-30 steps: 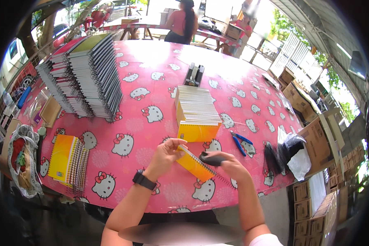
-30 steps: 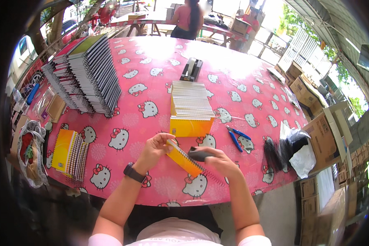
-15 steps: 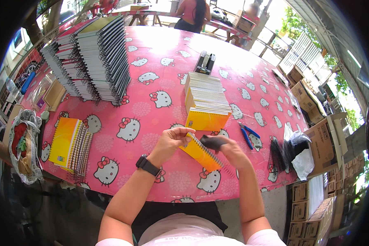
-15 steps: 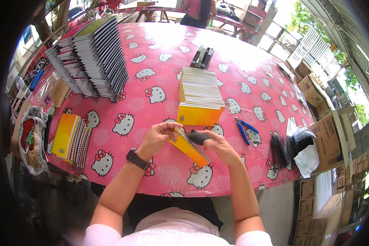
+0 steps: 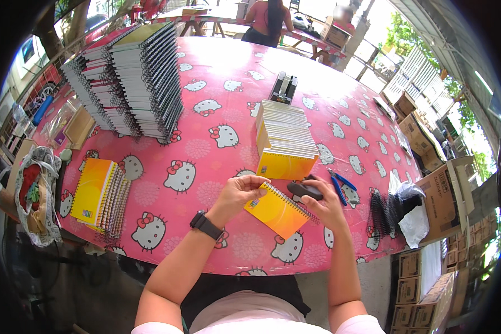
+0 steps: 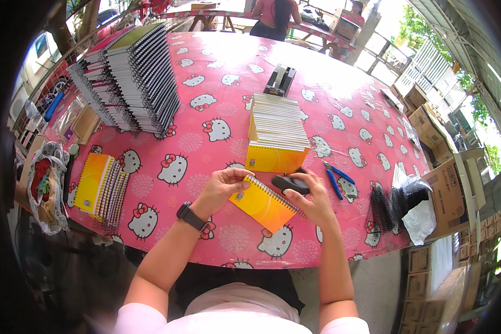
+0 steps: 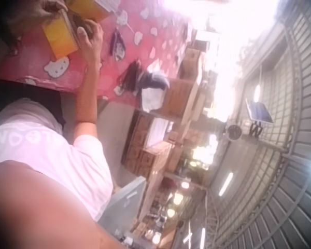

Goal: The person assembles spiral-bound notebooks by inserting a metal coil into the punched holes of yellow paper stacks. They repeatedly pick up a coil, thread it through the holes, and place the finished notebook onto a growing stack on the table.

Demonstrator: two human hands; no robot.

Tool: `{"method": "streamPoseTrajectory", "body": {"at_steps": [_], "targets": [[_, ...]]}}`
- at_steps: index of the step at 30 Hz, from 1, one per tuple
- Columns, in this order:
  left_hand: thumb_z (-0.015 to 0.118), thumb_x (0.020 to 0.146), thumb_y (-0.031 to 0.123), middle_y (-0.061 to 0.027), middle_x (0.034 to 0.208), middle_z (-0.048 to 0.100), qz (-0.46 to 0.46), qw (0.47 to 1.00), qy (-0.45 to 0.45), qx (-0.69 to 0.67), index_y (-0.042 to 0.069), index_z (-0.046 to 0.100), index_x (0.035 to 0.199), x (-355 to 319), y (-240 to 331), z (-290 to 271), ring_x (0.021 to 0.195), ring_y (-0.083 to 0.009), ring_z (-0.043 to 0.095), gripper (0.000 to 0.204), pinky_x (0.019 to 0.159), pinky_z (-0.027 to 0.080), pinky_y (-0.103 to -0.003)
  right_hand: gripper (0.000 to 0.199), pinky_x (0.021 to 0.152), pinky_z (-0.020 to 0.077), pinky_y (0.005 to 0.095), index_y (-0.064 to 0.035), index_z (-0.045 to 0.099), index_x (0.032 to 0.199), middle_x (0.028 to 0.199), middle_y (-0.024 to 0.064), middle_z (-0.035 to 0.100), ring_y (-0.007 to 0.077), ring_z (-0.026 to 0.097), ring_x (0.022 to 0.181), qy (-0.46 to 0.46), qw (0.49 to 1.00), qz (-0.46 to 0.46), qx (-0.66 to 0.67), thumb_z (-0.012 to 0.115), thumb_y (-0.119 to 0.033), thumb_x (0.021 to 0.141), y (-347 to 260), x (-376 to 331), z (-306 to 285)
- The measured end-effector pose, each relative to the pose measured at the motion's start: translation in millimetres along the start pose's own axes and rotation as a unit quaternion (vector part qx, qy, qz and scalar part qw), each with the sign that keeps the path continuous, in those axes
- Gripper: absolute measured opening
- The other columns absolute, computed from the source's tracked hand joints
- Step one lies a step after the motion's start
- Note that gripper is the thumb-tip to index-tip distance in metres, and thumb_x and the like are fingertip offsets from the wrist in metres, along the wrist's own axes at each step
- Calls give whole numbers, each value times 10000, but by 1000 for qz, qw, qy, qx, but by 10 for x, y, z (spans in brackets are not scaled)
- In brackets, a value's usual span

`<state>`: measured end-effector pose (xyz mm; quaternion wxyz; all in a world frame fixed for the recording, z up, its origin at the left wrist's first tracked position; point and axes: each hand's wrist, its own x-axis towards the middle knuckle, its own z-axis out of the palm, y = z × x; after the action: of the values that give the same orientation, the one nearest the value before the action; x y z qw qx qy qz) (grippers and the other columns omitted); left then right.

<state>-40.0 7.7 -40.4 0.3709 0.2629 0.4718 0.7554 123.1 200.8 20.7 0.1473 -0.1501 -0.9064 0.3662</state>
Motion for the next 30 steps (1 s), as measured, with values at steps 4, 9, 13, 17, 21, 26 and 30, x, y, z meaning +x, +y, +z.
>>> {"method": "streamPoseTrajectory", "body": {"at_steps": [4, 9, 13, 17, 21, 26, 30], "targets": [[689, 832, 37, -28, 960, 678, 22, 1000, -1, 2, 15, 665, 1059, -40, 107, 103, 827, -72, 624, 229, 725, 508, -200, 469, 1020, 360, 453, -107, 625, 1159, 1395, 208, 426, 387, 356, 1283, 57, 971, 23, -230, 744, -321, 759, 251, -222, -233], [676, 828, -9, -31, 943, 668, 103, 992, -5, 74, 16, 655, 1074, -200, 279, 496, 846, -69, 612, 248, 758, 505, -212, 394, 895, 453, 370, -44, 611, 1119, 1183, 161, 594, 273, 562, 1088, 107, 986, -88, 87, 746, -171, 771, -338, -332, -98], [707, 763, -86, -51, 916, 650, 165, 983, 8, 74, 12, 603, 1021, -360, 362, 788, 862, -96, 614, 295, 764, 501, -232, 302, 707, 487, 283, -22, 617, 1000, 933, 86, 618, 168, 611, 808, 96, 968, -160, 167, 769, -118, 758, -688, -355, 102], [731, 750, -74, -68, 913, 644, 191, 970, -9, 151, 16, 543, 984, -465, 409, 798, 868, -116, 621, 314, 804, 501, -255, 269, 589, 464, 248, -22, 609, 920, 808, 52, 577, 111, 566, 672, 115, 956, -174, 206, 788, -134, 753, -679, -426, 132], [738, 768, -12, -33, 837, 637, 184, 972, -10, 148, 17, 569, 917, -516, 453, 936, 798, -90, 618, 228, 733, 523, -237, 259, 573, 449, 248, -18, 596, 884, 784, 57, 567, 114, 554, 655, 128, 950, -176, 226, 786, -141, 757, -664, -503, 104], [771, 743, 22, -34, 784, 626, 249, 947, 34, 200, 25, 555, 901, -526, 325, 978, 751, -79, 608, 268, 684, 516, -233, 223, 591, 451, 292, -9, 578, 856, 774, 83, 567, 186, 563, 654, 149, 964, -199, 94, 749, -127, 778, -710, -541, -3], [762, 744, 11, -31, 774, 606, 220, 946, 56, 232, 34, 540, 894, -547, 449, 1059, 734, -75, 594, 269, 655, 502, -228, 119, 612, 454, 321, -8, 596, 885, 777, 106, 564, 247, 561, 668, 154, 967, -193, 66, 666, -84, 827, -766, -563, 4]]}}
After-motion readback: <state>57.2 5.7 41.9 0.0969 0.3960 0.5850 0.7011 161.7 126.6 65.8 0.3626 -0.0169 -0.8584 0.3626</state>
